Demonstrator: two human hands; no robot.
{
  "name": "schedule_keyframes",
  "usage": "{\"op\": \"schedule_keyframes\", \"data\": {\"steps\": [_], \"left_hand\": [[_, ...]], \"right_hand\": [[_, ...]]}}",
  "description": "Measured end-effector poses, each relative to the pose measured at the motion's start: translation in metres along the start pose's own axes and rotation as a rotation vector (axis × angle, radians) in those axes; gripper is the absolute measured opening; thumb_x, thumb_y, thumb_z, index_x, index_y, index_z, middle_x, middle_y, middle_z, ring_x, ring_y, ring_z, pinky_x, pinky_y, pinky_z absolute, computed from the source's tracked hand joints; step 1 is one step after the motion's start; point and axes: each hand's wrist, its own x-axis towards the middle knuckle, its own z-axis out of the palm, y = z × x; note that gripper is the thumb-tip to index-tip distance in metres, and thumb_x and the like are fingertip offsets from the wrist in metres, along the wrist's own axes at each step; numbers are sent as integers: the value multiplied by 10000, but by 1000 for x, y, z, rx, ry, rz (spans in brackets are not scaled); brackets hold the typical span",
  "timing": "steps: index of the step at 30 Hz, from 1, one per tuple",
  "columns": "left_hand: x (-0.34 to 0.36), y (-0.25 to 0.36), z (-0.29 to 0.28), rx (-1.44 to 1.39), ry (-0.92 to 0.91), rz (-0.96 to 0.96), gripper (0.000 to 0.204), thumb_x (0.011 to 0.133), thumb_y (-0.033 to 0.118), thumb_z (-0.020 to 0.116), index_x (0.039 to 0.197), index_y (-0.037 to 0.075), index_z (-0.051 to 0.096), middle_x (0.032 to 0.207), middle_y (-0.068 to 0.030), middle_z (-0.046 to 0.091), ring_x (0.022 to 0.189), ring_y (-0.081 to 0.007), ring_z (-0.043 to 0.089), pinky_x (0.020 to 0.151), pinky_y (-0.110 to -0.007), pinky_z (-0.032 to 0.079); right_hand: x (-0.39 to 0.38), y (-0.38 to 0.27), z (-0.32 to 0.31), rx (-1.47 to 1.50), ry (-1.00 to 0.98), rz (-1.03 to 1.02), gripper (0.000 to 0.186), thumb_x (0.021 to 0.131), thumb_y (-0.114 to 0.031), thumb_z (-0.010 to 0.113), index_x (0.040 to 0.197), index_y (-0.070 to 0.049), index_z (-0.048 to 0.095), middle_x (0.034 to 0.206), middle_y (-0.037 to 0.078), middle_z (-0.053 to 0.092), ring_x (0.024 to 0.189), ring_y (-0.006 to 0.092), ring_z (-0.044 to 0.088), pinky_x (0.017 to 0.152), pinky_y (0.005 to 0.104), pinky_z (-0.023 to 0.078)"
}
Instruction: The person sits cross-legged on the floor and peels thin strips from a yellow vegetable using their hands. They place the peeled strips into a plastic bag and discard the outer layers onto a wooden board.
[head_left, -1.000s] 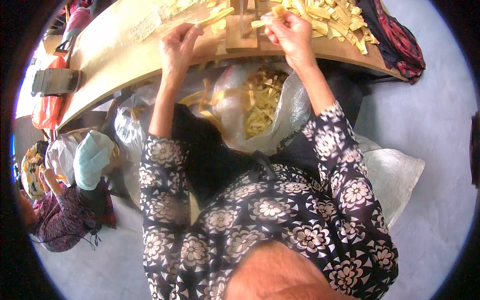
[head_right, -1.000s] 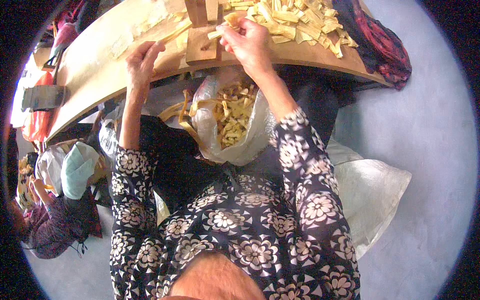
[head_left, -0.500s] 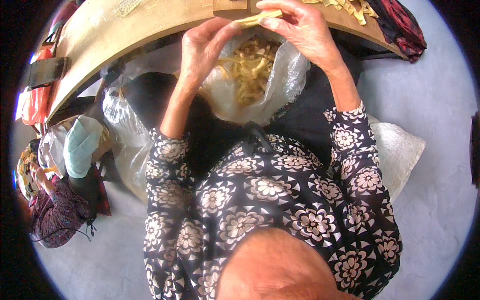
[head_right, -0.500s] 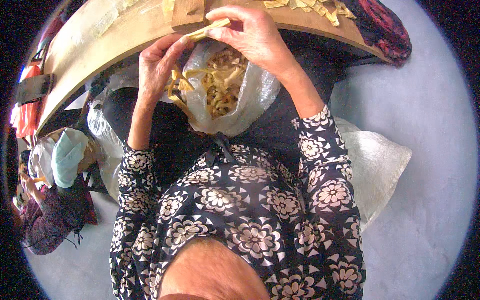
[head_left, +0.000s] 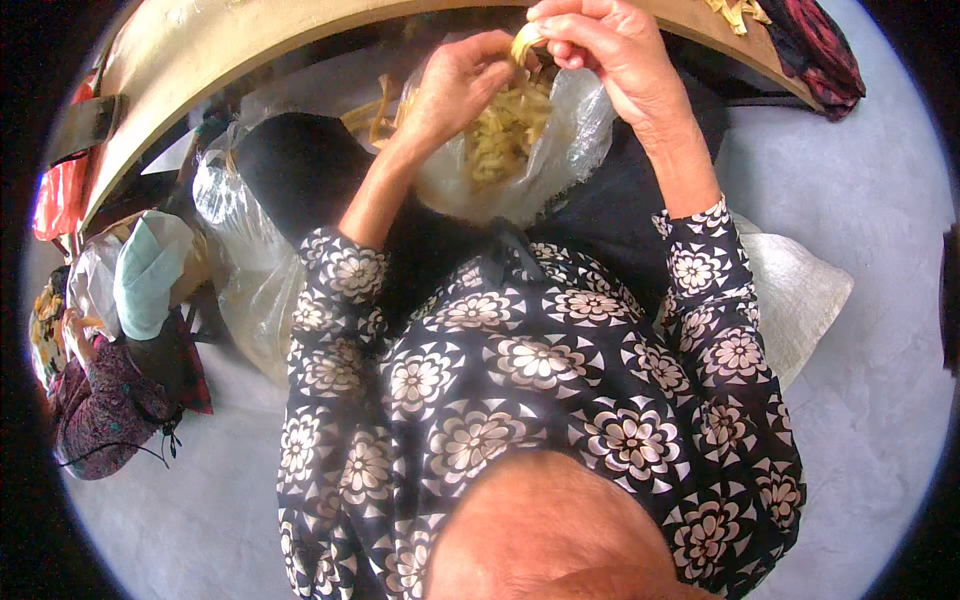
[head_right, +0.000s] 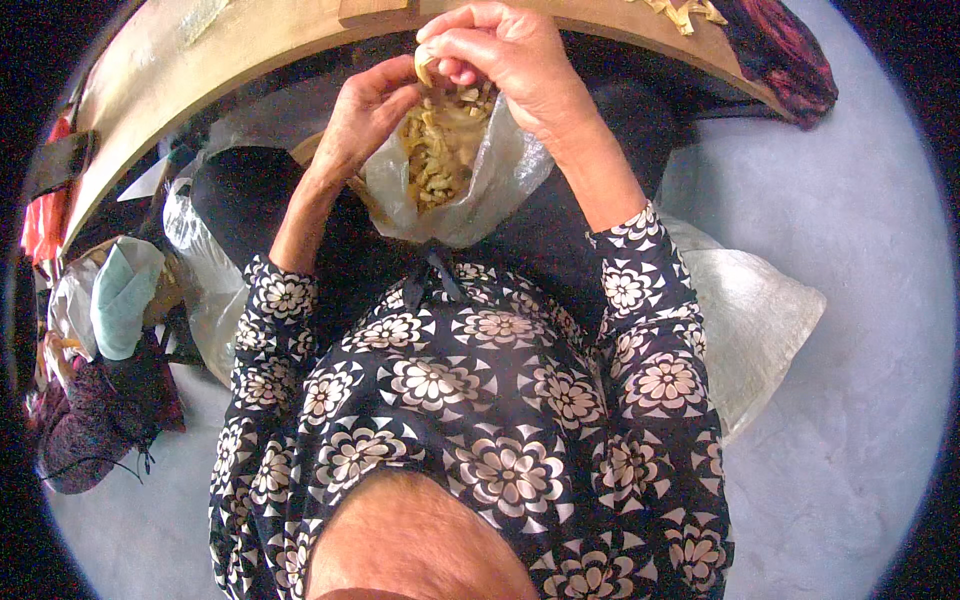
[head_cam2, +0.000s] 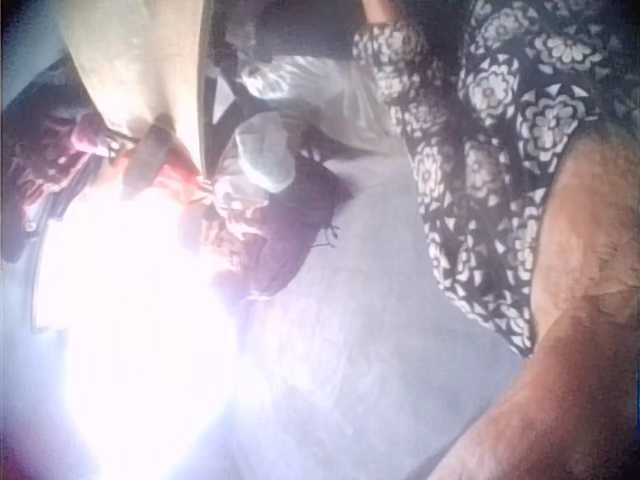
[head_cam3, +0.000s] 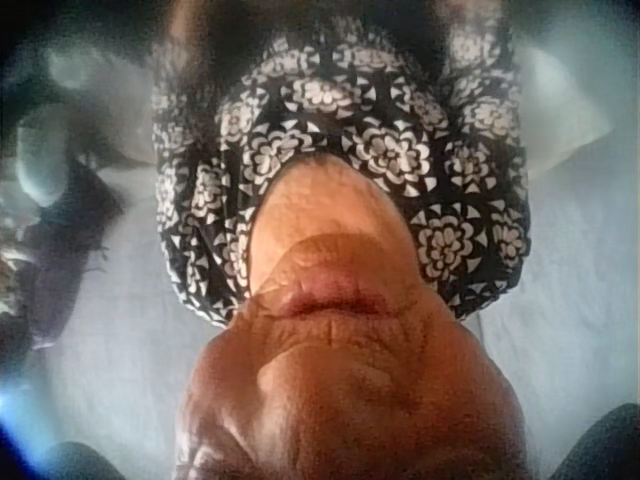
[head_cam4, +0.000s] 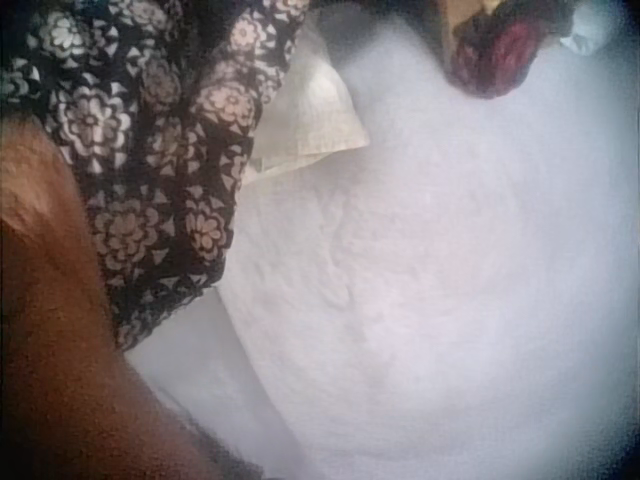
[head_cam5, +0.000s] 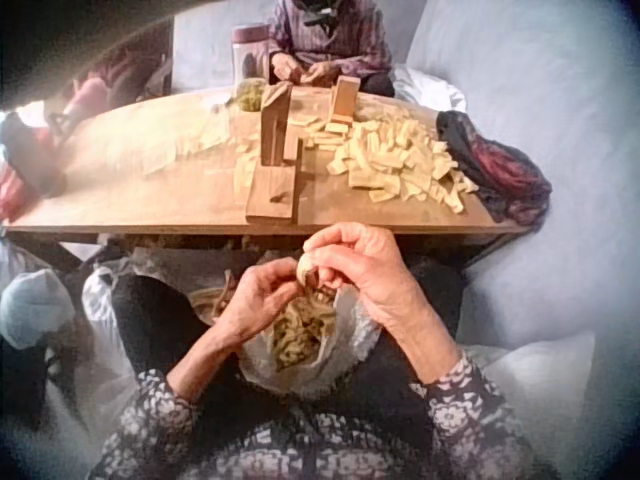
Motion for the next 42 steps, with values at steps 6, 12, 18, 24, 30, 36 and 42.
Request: {"op": "schedule_keyframes", "data": {"steps": [6, 12, 18, 24, 30, 36, 42], "left_hand": [[-9, -5, 13, -301, 30, -230, 132, 793, 99, 509, 890, 46, 581, 840, -8, 599, 791, -82, 532, 753, -218, 407], [-19, -26, 20, -406, 119, -269, 141, 776, 39, 454, 867, 37, 562, 774, 10, 567, 720, -67, 500, 686, -180, 393], [-26, -19, 13, -163, -11, -254, 239, 791, 33, 438, 1004, -1, 541, 802, 1, 581, 708, -68, 506, 679, -208, 430], [-27, -12, 4, -48, -51, -236, 233, 802, 31, 436, 1009, 5, 540, 765, -5, 585, 669, -67, 503, 631, -205, 433], [-32, -10, -3, -536, -129, -368, 206, 818, 138, 526, 1006, 70, 476, 684, 21, 491, 543, -45, 381, 495, -187, 345], [-38, -8, -2, 42, -199, -76, 232, 809, 200, 590, 990, 108, 479, 707, 19, 536, 523, -29, 385, 446, -174, 290], [-36, -2, -7, 464, -312, 91, 276, 759, 175, 628, 980, 30, 550, 778, -85, 595, 675, -163, 571, 625, -287, 465]], "right_hand": [[-7, 9, -10, -5, 60, 25, 71, 788, -33, 552, 833, 13, 584, 654, 32, 573, 517, 54, 501, 463, 153, 383], [-8, 36, -37, -447, 66, -85, 114, 776, -78, 587, 860, -11, 626, 709, 21, 600, 618, 66, 549, 591, 193, 453], [-8, 52, -31, -846, 60, -61, 259, 789, -286, 601, 718, -37, 624, 587, 36, 587, 549, 91, 551, 516, 251, 437], [-1, 62, -35, -1203, 107, -190, 218, 771, -258, 571, 738, -49, 623, 587, 51, 581, 556, 147, 564, 540, 302, 447], [-12, 34, -10, -1029, 194, -244, 121, 755, -129, 566, 708, -20, 586, 598, 128, 565, 545, 231, 575, 496, 311, 428], [-17, 33, -35, -1098, 152, -243, 114, 738, -121, 571, 715, -10, 589, 580, 122, 563, 517, 203, 571, 488, 304, 429], [-29, 27, -58, -1107, 62, -100, 107, 723, -105, 570, 695, -4, 591, 584, 100, 581, 522, 167, 567, 491, 282, 424]]}}
